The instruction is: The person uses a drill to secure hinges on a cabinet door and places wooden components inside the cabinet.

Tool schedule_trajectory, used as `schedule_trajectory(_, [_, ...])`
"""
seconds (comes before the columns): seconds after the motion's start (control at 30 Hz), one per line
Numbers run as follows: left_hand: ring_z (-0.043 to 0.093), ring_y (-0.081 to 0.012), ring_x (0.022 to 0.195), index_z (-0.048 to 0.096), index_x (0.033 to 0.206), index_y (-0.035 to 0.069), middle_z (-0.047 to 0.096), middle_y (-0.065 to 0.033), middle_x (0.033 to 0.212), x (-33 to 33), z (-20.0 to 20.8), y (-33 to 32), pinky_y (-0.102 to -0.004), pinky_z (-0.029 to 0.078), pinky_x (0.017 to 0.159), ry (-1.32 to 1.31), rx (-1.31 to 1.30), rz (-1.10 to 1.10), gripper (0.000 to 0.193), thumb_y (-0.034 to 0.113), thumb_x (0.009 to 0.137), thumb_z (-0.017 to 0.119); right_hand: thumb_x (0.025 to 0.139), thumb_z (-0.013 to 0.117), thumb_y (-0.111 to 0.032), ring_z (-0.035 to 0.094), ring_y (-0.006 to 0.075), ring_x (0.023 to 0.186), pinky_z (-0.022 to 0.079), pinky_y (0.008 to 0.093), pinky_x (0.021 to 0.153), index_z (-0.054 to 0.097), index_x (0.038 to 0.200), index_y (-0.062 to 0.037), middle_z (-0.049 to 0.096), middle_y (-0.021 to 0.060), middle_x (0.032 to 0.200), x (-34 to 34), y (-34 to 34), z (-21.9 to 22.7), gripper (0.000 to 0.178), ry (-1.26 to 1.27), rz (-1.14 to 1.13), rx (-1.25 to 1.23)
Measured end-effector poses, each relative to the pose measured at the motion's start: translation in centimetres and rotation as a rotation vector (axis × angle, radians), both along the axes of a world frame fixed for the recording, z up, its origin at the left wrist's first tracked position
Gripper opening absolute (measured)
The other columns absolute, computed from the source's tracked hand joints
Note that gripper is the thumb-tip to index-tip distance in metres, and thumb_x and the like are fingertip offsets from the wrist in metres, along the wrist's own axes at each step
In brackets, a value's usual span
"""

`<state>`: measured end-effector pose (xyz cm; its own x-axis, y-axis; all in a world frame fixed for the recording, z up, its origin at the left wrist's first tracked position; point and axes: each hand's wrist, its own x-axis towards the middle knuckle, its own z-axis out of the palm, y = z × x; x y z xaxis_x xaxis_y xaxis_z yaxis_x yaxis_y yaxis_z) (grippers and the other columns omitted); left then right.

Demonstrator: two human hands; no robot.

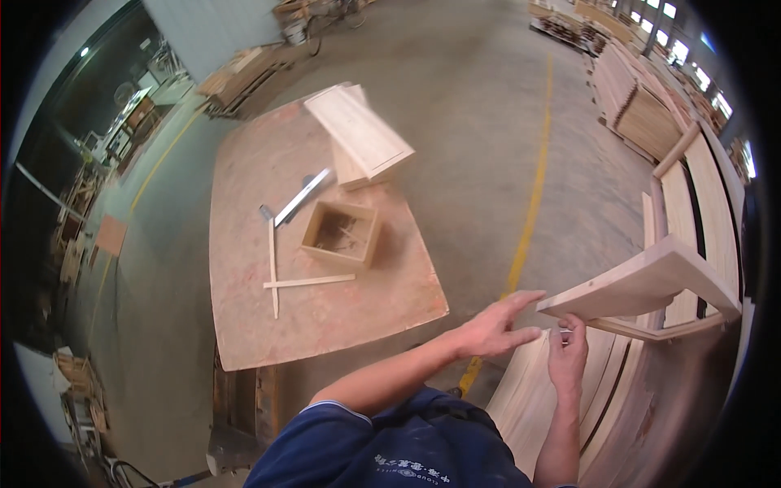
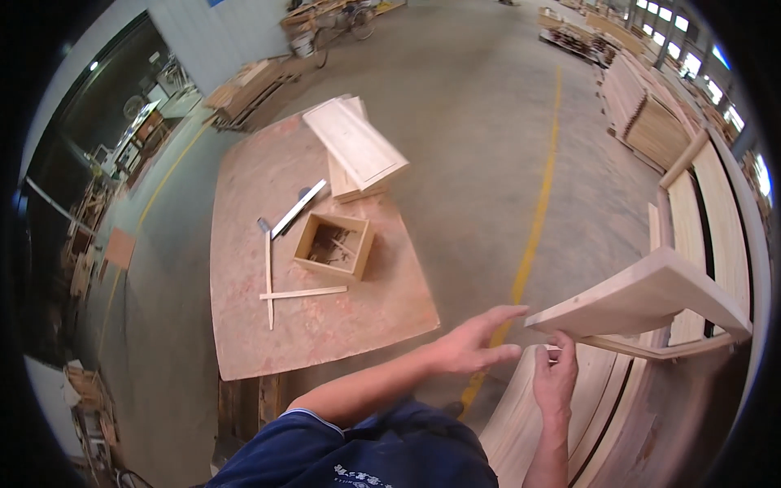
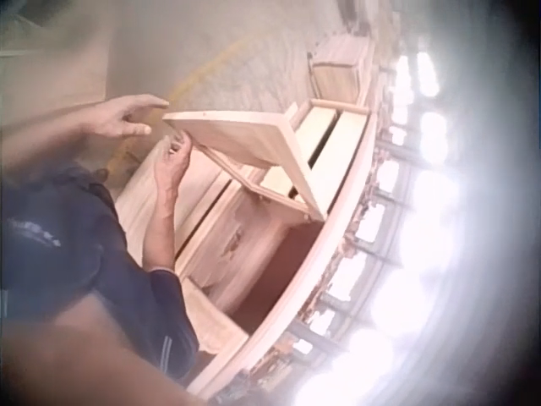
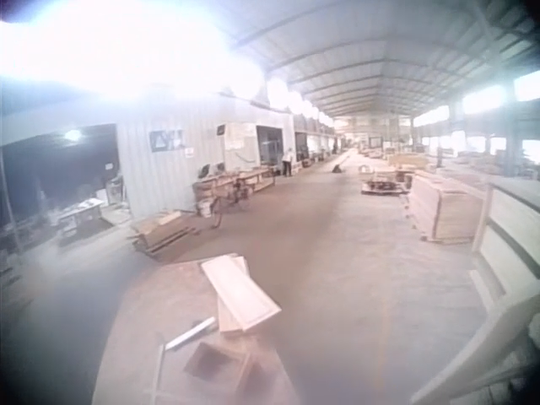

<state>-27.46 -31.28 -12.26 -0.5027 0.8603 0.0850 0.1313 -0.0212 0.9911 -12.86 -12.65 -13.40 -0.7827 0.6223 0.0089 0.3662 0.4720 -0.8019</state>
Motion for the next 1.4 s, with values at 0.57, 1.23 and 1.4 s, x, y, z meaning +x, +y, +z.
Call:
schedule_trajectory(0.57, [0.057, -0.0485, 0.12, 0.056, 0.137, 0.001, 0.062, -0.0303, 0.127, -22.6, -21.5, -33.7, -0.0525, 0.046, 0.106, 0.526, -0.922, 1.288, 0.059, 0.03, 0.089, 0.073, 0.093, 0.063, 0.004, 0.061, 0.0183, 0.093, 0.054, 0.0312, 0.081, 0.034, 0.157, -0.0056, 0.054, 0.0138, 0.134, -1.2, 0.9, -5.8, 0.07, -0.125, -0.128, -0.088])
schedule_trajectory(1.23, [0.072, -0.0308, 0.101, 0.067, 0.117, -0.005, 0.073, -0.0211, 0.11, 2.9, -3.2, 2.7, -0.0385, 0.058, 0.088, 0.539, 0.132, -0.504, 0.026, 0.015, 0.1, 0.068, 0.099, 0.06, -0.026, 0.069, 0.034, 0.085, 0.055, 0.0463, 0.076, 0.064, 0.12, -0.0102, 0.068, 0.0147, 0.097, 26.2, -13.4, 7.5, 0.027, -0.165, -0.845, 0.347])
schedule_trajectory(1.4, [0.071, -0.0298, 0.102, 0.067, 0.115, -0.004, 0.073, -0.0182, 0.111, 8.9, -5.7, 7.0, -0.0376, 0.056, 0.09, 0.616, 0.258, -0.578, 0.024, 0.015, 0.101, 0.067, 0.096, 0.065, -0.017, 0.068, 0.0328, 0.08, 0.056, 0.0412, 0.072, 0.07, 0.103, -0.0068, 0.069, 0.014, 0.092, 39.3, -18.8, 23.6, 0.013, -0.012, -1.286, 0.686])
